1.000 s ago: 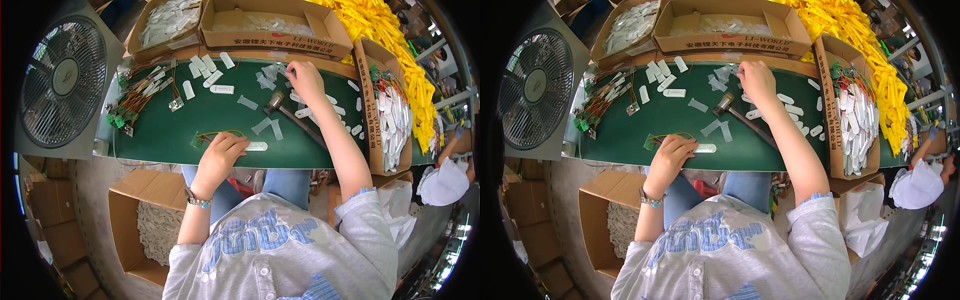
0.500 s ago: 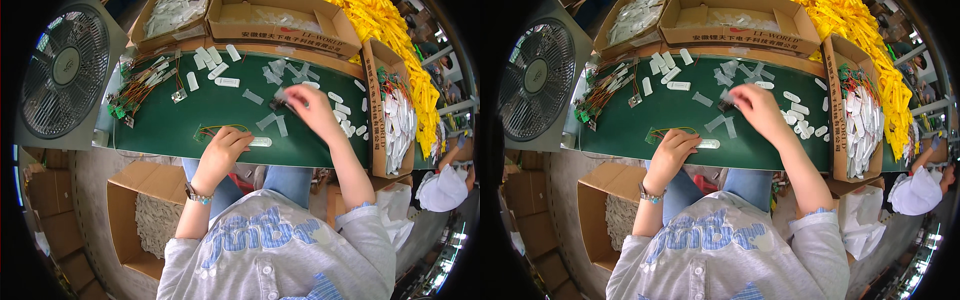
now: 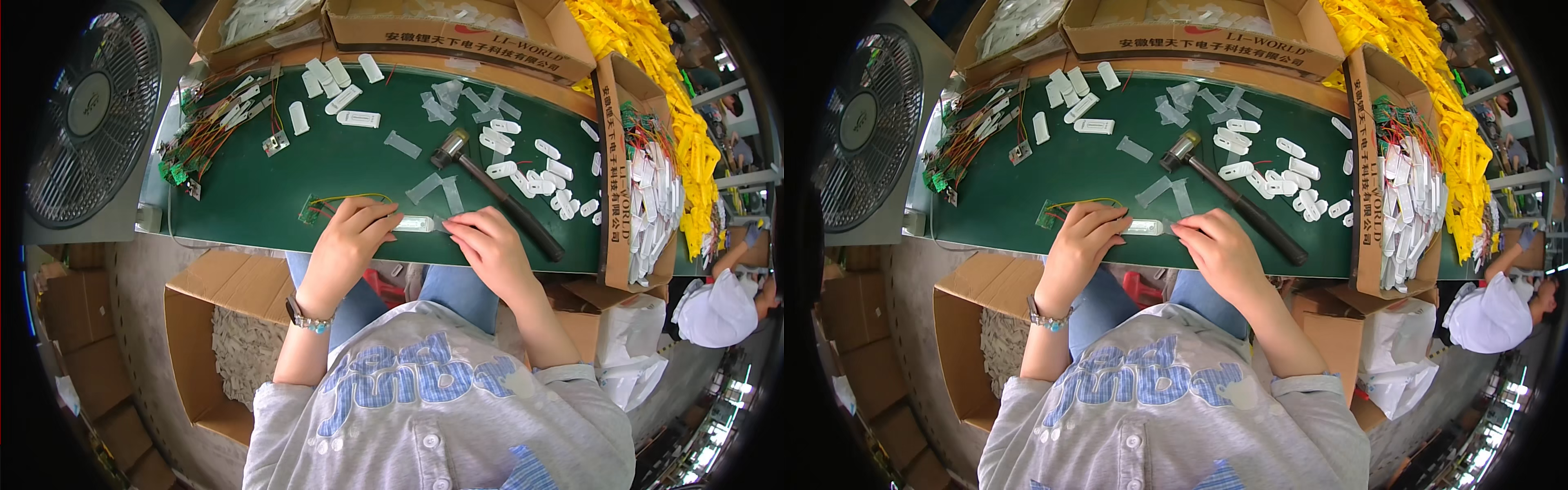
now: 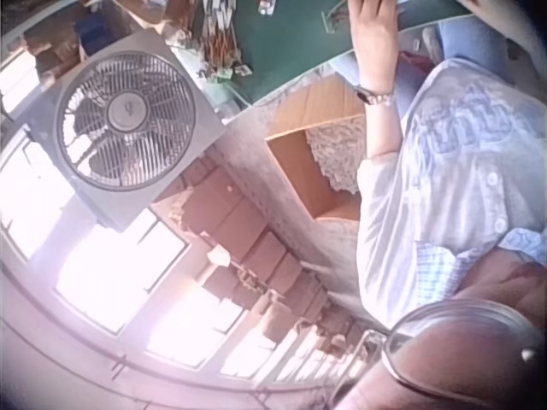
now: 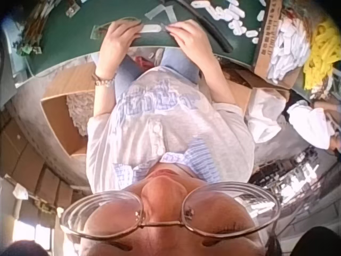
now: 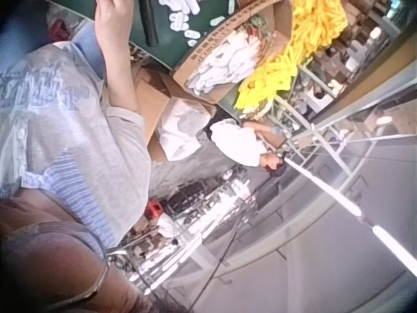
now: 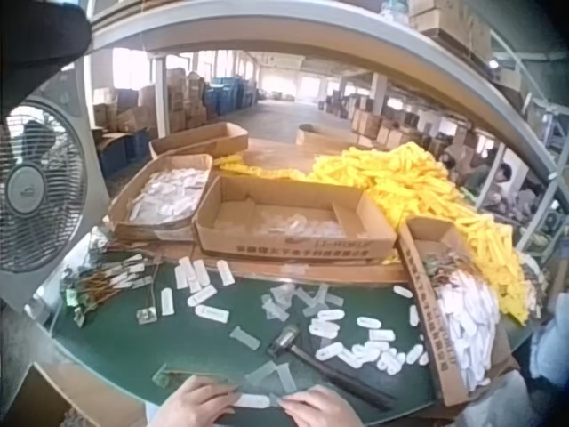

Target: The person assembles electronic components by hammering a white casing onto a circuit board.

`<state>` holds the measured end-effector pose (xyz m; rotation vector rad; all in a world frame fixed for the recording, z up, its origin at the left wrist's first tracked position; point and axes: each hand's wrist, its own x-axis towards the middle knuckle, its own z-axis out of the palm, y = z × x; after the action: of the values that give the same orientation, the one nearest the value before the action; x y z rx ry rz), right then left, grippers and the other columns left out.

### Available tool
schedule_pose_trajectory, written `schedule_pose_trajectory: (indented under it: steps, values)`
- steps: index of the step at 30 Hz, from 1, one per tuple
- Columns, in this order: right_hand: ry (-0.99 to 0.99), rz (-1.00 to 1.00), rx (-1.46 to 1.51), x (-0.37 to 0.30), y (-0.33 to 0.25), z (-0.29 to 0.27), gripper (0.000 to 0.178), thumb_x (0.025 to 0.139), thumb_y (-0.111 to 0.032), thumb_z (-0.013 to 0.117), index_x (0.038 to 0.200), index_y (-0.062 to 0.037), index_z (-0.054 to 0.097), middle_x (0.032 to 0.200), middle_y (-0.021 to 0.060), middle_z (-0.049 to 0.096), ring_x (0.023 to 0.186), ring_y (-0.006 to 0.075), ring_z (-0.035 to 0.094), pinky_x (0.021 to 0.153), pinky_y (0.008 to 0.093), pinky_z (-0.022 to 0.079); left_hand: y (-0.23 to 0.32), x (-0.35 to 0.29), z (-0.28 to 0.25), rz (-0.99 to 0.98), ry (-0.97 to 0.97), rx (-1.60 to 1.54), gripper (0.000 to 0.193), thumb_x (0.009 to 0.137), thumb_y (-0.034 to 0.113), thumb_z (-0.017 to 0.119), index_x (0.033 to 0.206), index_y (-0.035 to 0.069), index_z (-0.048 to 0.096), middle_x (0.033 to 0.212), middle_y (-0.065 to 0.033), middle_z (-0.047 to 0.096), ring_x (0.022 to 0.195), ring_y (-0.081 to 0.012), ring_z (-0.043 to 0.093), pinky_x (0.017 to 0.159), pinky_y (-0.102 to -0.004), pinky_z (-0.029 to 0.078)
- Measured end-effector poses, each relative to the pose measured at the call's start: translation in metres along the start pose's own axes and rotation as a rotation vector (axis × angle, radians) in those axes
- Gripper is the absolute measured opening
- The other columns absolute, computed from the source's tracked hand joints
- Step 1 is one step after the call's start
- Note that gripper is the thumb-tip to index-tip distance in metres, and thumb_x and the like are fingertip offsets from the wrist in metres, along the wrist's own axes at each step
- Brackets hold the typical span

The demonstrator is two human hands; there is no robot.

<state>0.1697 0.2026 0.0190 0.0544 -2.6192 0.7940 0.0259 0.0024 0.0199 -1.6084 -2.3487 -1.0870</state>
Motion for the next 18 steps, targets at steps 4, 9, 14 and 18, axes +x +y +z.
schedule_pose_trajectory:
  steps: [4, 9, 14, 18]
  values:
    - [0.092, 0.003, -0.01, 0.011, -0.003, 0.0, 0.028, 0.075, 0.003, 0.073, 0.101, -0.0046, 0.072, 0.1, 0.0048, 0.065, 0.089, 0.026, 0.061, 0.079, 0.0387, 0.051, 0.003, 0.001, -0.002, -0.05, -0.018, -0.013, 0.039, 0.074, 0.007, 0.077, 0.111, 0.004, 0.067, 0.108, -0.007, 0.068, 0.101, -0.0276, 0.061, 0.085, -0.0383, 0.053]
    - [0.071, -0.085, 0.043, 0.025, -0.014, 0.013, 0.026, 0.073, 0.002, 0.071, 0.097, -0.0077, 0.073, 0.097, 0.0038, 0.065, 0.088, 0.0245, 0.062, 0.075, 0.0376, 0.051, 0.002, 0.0, -0.002, -0.094, -0.013, -0.033, 0.043, 0.075, 0.009, 0.077, 0.116, 0.004, 0.063, 0.105, -0.0093, 0.068, 0.103, -0.0285, 0.061, 0.085, -0.039, 0.053]
    - [0.057, -0.071, 0.068, 0.031, -0.017, 0.027, 0.025, 0.074, 0.003, 0.071, 0.096, -0.0076, 0.073, 0.097, 0.004, 0.065, 0.087, 0.0241, 0.063, 0.074, 0.037, 0.051, 0.0, 0.0, 0.0, -0.059, -0.008, -0.025, 0.044, 0.075, 0.008, 0.076, 0.116, 0.004, 0.06, 0.099, -0.008, 0.066, 0.104, -0.0273, 0.061, 0.086, -0.0378, 0.053]
    - [0.045, -0.075, 0.07, 0.033, -0.017, 0.029, 0.026, 0.073, 0.006, 0.071, 0.096, -0.0068, 0.073, 0.097, 0.0048, 0.065, 0.085, 0.0241, 0.063, 0.07, 0.0368, 0.052, 0.0, -0.001, -0.001, -0.058, -0.009, -0.027, 0.044, 0.075, 0.008, 0.076, 0.116, 0.004, 0.06, 0.099, -0.0079, 0.065, 0.104, -0.0273, 0.061, 0.086, -0.0379, 0.053]
